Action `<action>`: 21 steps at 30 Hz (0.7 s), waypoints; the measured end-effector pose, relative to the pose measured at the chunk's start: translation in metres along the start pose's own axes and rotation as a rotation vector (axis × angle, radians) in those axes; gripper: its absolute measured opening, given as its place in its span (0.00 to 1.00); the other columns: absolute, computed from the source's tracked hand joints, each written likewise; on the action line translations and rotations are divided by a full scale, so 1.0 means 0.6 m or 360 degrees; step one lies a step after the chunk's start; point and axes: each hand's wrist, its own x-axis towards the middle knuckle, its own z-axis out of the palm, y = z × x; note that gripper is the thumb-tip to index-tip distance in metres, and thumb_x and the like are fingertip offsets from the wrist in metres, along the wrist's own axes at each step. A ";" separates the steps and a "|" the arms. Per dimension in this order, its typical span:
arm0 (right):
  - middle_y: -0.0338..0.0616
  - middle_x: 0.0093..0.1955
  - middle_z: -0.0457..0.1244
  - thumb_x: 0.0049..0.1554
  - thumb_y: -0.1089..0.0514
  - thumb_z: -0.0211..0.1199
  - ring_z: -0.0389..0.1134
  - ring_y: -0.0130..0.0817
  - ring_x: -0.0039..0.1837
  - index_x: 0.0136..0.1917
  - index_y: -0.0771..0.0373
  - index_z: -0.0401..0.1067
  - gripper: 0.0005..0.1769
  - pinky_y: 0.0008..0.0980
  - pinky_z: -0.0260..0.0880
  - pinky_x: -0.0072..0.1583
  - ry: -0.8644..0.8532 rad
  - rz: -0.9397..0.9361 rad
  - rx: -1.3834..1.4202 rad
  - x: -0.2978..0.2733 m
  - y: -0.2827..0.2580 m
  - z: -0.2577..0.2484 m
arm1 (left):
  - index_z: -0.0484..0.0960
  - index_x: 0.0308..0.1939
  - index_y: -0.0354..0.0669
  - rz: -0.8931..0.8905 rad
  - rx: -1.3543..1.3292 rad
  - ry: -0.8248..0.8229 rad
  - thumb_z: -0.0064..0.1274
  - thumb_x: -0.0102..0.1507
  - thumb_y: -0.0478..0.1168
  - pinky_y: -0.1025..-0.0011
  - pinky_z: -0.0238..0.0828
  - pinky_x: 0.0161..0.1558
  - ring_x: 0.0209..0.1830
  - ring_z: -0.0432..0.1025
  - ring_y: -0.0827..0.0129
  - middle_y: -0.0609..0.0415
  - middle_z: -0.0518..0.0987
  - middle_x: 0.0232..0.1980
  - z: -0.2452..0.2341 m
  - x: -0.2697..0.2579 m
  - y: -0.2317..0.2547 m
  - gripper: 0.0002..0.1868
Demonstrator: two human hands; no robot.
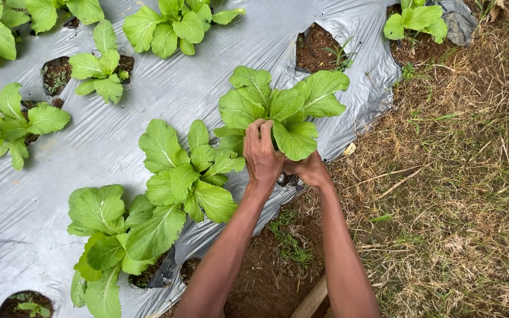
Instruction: The person uses a small hand hoe to loosen soil and remove weeds from the base of leafy green plants growing through plastic mulch. They pull the weeds out by hand and discard them, repeating the process along the row of plants.
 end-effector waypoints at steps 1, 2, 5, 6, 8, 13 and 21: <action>0.59 0.43 0.72 0.43 0.64 0.82 0.73 0.49 0.49 0.52 0.63 0.81 0.22 0.53 0.73 0.56 -0.0011 0.0009 -0.0003 -0.013 -0.013 -0.010 | 0.75 0.52 0.41 -0.0012 0.0007 -0.0001 0.68 0.54 0.30 0.63 0.72 0.39 0.47 0.72 0.60 0.52 0.70 0.50 0.010 -0.009 -0.009 0.25; 0.61 0.42 0.72 0.43 0.65 0.82 0.71 0.50 0.46 0.50 0.68 0.80 0.20 0.53 0.70 0.59 -0.0135 0.0193 -0.0146 -0.026 -0.026 -0.020 | 0.74 0.52 0.42 0.0032 -0.0013 -0.0011 0.69 0.54 0.34 0.61 0.72 0.39 0.47 0.72 0.58 0.52 0.70 0.51 0.021 -0.019 -0.018 0.25; 0.64 0.46 0.71 0.46 0.58 0.80 0.71 0.49 0.46 0.51 0.73 0.78 0.23 0.45 0.72 0.54 -0.0384 0.0479 -0.0464 -0.022 -0.002 -0.046 | 0.74 0.52 0.42 0.0115 -0.0070 -0.0064 0.68 0.55 0.35 0.59 0.75 0.41 0.50 0.73 0.54 0.50 0.70 0.52 0.003 -0.023 -0.006 0.25; 0.65 0.51 0.70 0.49 0.50 0.79 0.73 0.48 0.49 0.55 0.73 0.77 0.28 0.38 0.77 0.46 -0.0504 0.0576 -0.0634 -0.016 0.017 -0.052 | 0.75 0.52 0.41 0.0163 -0.0108 -0.0109 0.67 0.56 0.34 0.59 0.78 0.42 0.53 0.73 0.52 0.48 0.70 0.52 -0.013 -0.022 0.004 0.23; 0.65 0.51 0.70 0.50 0.52 0.77 0.72 0.48 0.50 0.56 0.72 0.77 0.27 0.39 0.76 0.48 -0.0528 0.0476 -0.0583 -0.013 0.019 -0.036 | 0.75 0.51 0.42 0.0194 -0.0132 -0.0154 0.66 0.57 0.35 0.63 0.79 0.42 0.53 0.73 0.55 0.50 0.70 0.52 -0.023 -0.036 0.014 0.21; 0.63 0.51 0.70 0.51 0.60 0.69 0.71 0.46 0.52 0.59 0.69 0.76 0.23 0.46 0.75 0.53 -0.0626 0.0082 -0.0348 -0.013 0.015 0.043 | 0.77 0.44 0.47 0.0278 -0.0015 -0.0239 0.53 0.64 0.39 0.76 0.79 0.31 0.49 0.73 0.67 0.56 0.71 0.48 -0.065 -0.130 -0.008 0.05; 0.57 0.51 0.70 0.58 0.70 0.64 0.70 0.35 0.43 0.61 0.68 0.75 0.17 0.31 0.73 0.46 -0.0661 0.0013 -0.0193 -0.076 -0.091 0.139 | 0.71 0.47 0.48 0.0199 0.0472 -0.0281 0.49 0.58 0.36 0.77 0.75 0.25 0.42 0.74 0.66 0.53 0.66 0.50 -0.211 -0.174 -0.085 0.13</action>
